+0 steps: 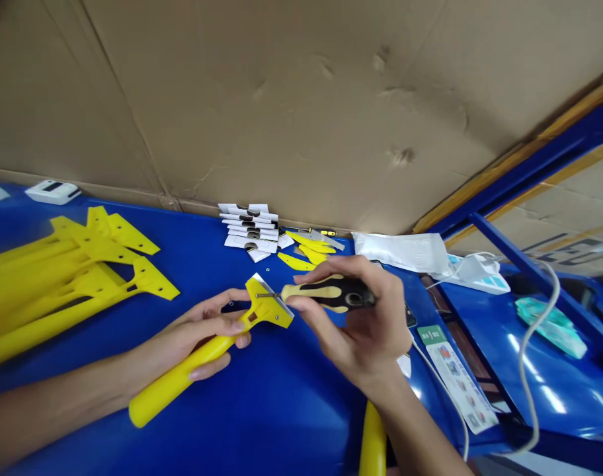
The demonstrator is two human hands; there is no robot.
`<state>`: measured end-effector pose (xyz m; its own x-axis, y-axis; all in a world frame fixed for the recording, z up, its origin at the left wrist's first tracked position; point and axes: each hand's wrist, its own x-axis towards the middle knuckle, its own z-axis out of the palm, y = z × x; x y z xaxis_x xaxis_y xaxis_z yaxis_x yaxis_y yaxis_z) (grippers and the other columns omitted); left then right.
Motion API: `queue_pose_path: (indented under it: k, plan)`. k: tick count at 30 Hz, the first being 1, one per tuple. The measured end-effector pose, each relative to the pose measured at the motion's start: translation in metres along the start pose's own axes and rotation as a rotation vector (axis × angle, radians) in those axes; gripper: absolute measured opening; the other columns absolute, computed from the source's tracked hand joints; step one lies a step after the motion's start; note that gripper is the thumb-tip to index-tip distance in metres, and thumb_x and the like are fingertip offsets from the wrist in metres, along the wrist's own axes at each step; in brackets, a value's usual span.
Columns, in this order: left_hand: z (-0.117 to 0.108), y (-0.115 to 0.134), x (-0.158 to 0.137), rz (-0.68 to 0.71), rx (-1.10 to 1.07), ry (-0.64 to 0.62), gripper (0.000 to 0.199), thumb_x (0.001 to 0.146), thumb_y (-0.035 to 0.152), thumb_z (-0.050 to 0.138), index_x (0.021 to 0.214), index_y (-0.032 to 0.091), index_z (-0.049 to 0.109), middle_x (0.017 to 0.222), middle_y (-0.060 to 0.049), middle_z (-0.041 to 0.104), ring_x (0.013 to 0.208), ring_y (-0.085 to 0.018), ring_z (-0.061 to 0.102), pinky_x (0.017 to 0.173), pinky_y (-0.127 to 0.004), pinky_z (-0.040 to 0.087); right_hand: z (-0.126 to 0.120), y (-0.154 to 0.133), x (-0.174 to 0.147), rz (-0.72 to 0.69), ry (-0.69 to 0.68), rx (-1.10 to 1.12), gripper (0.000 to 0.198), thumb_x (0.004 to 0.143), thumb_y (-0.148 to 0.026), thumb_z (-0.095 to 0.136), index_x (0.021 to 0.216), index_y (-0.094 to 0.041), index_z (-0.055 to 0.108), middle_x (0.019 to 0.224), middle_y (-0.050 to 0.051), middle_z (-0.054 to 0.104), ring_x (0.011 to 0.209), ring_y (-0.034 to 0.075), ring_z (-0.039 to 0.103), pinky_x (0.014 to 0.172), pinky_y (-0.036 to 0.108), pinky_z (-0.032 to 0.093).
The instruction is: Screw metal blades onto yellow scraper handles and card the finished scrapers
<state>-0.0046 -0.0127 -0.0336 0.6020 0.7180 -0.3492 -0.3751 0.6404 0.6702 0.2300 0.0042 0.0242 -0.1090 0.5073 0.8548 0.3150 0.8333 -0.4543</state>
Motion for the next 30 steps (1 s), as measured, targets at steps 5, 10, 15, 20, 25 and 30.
queue_pose_path:
  k: [5, 10, 15, 20, 25, 30]
  plan:
    - [0.003, 0.002, -0.002, 0.029, -0.041, 0.068, 0.047, 0.089, 0.023, 0.079, 0.131, 0.021, 0.058, 0.084, -0.004, 0.071, 0.039, -0.005, 0.047, 0.037, -0.018, 0.028, 0.012, 0.0, 0.003, 0.059, -0.111, 0.126, 0.057, 0.095, -0.015, 0.072, 0.147, -0.032, 0.052, 0.132, 0.012, 0.07, 0.099, 0.028, 0.081, 0.08, 0.048, 0.071]
    - [0.0, 0.0, -0.001, 0.031, -0.053, 0.082, 0.051, 0.087, 0.019, 0.08, 0.133, 0.019, 0.058, 0.087, -0.007, 0.071, 0.051, -0.009, 0.057, 0.037, -0.017, 0.029, 0.017, 0.011, -0.004, -0.13, -0.059, 0.079, 0.069, 0.086, -0.008, 0.081, 0.144, -0.033, 0.052, 0.099, 0.0, 0.073, 0.081, 0.022, 0.079, 0.073, 0.042, 0.069]
    - [0.001, 0.0, 0.0, 0.059, -0.057, 0.07, 0.051, 0.088, 0.02, 0.08, 0.135, 0.018, 0.059, 0.088, -0.008, 0.07, 0.06, -0.011, 0.062, 0.039, -0.015, 0.029, 0.013, 0.01, -0.008, 0.017, -0.231, 0.2, 0.075, 0.093, -0.01, 0.071, 0.157, -0.032, 0.038, 0.134, 0.012, 0.069, 0.115, 0.031, 0.077, 0.093, 0.056, 0.067]
    - [0.003, 0.002, 0.0, 0.018, -0.007, 0.054, 0.055, 0.087, 0.02, 0.08, 0.137, 0.018, 0.056, 0.085, -0.006, 0.07, 0.045, -0.006, 0.049, 0.037, -0.016, 0.028, 0.01, 0.011, -0.006, -0.088, -0.117, 0.085, 0.081, 0.087, -0.016, 0.086, 0.154, -0.038, 0.044, 0.105, 0.002, 0.073, 0.086, 0.025, 0.079, 0.081, 0.046, 0.069]
    - [0.005, 0.003, -0.001, 0.027, -0.005, 0.071, 0.049, 0.088, 0.019, 0.078, 0.132, 0.019, 0.057, 0.084, -0.006, 0.069, 0.052, -0.009, 0.057, 0.037, -0.015, 0.028, 0.006, 0.013, -0.004, 0.007, -0.214, 0.112, 0.074, 0.098, -0.022, 0.072, 0.16, -0.035, 0.035, 0.129, 0.009, 0.066, 0.111, 0.027, 0.076, 0.094, 0.051, 0.067]
    - [0.007, 0.003, -0.002, 0.013, -0.004, 0.09, 0.056, 0.084, 0.017, 0.078, 0.133, 0.02, 0.052, 0.082, -0.006, 0.07, 0.05, -0.009, 0.054, 0.037, -0.015, 0.028, 0.005, 0.015, -0.003, -0.001, -0.125, 0.138, 0.068, 0.091, -0.017, 0.081, 0.149, -0.032, 0.049, 0.11, 0.004, 0.07, 0.093, 0.023, 0.079, 0.082, 0.043, 0.07]
